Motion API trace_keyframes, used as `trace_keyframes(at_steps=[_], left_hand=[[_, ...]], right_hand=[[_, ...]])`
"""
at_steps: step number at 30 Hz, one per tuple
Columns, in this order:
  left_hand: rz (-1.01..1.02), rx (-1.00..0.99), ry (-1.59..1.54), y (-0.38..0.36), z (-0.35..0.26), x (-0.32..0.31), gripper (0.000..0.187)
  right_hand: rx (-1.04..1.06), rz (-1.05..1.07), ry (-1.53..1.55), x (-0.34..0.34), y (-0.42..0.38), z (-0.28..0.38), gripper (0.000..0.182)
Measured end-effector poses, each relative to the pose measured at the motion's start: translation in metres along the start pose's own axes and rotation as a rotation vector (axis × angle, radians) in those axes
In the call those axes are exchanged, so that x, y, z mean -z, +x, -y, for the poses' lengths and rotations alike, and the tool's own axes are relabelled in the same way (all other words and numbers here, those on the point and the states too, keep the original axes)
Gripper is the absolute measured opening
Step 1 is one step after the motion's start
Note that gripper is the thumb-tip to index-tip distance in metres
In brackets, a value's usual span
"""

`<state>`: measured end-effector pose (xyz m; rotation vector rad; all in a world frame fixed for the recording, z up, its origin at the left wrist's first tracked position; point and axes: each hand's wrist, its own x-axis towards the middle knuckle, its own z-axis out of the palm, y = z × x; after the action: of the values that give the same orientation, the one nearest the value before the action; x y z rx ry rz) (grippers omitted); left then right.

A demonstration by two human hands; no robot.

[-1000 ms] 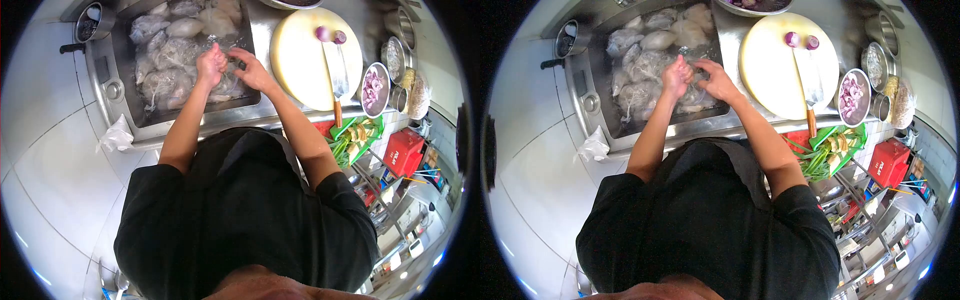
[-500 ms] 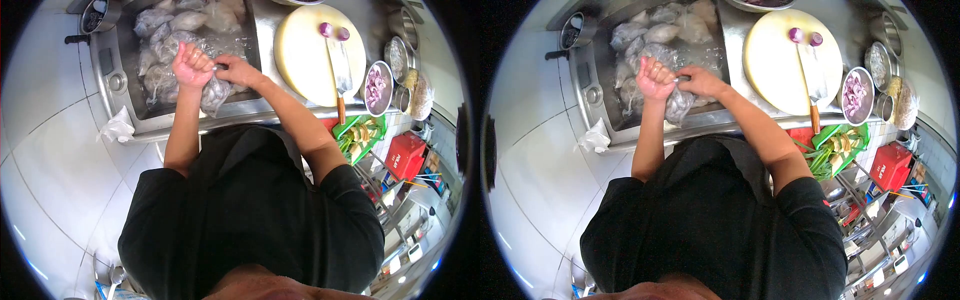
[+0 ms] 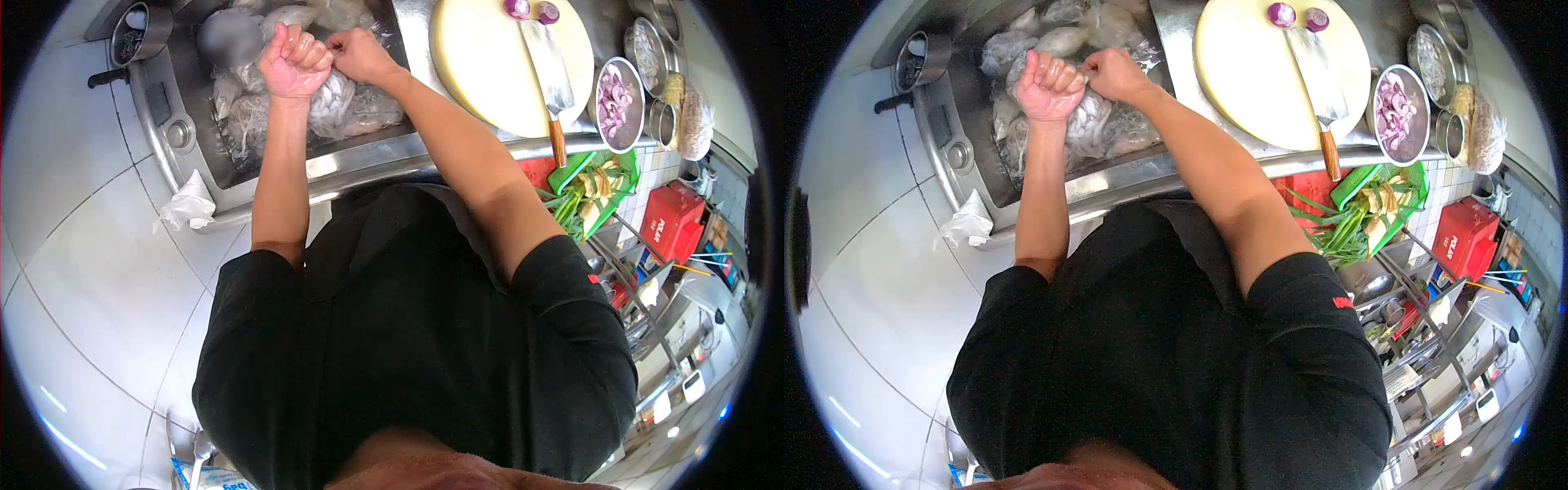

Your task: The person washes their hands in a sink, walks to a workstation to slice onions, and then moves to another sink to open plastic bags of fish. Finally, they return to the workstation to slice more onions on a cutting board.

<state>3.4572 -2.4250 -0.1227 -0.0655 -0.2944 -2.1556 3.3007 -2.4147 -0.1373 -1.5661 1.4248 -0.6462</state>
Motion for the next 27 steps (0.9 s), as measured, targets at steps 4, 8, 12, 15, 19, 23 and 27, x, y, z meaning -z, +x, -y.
trace_keyframes(at_steps=[4,8,12,15,19,23,27], left_hand=[[-0.020,0.038,0.079,0.005,-0.007,-0.002,0.049],[-0.013,0.079,0.145,0.013,-0.010,-0.002,0.049],[-0.148,0.093,0.325,0.025,-0.023,0.003,0.048],[-0.423,-0.109,0.600,0.035,-0.035,0.023,0.039],[-0.935,-0.207,1.298,0.003,-0.025,0.062,0.018],[-0.635,0.676,1.605,-0.065,0.019,0.138,0.031],[-0.234,0.992,2.301,-0.095,0.046,0.190,0.040]], right_hand=[[0.103,-0.046,-0.063,0.000,0.014,-0.005,0.019],[0.060,-0.134,-0.112,-0.008,0.031,-0.019,0.019],[0.069,-0.114,-0.121,0.002,0.054,-0.051,0.023],[-0.104,-0.115,-0.242,0.017,0.055,-0.040,0.025],[-0.178,-0.194,-0.369,0.019,0.050,-0.054,0.023],[-0.170,-0.257,-0.311,-0.011,0.055,-0.087,0.019],[-0.270,-0.211,-0.065,-0.022,0.035,-0.083,0.030]])
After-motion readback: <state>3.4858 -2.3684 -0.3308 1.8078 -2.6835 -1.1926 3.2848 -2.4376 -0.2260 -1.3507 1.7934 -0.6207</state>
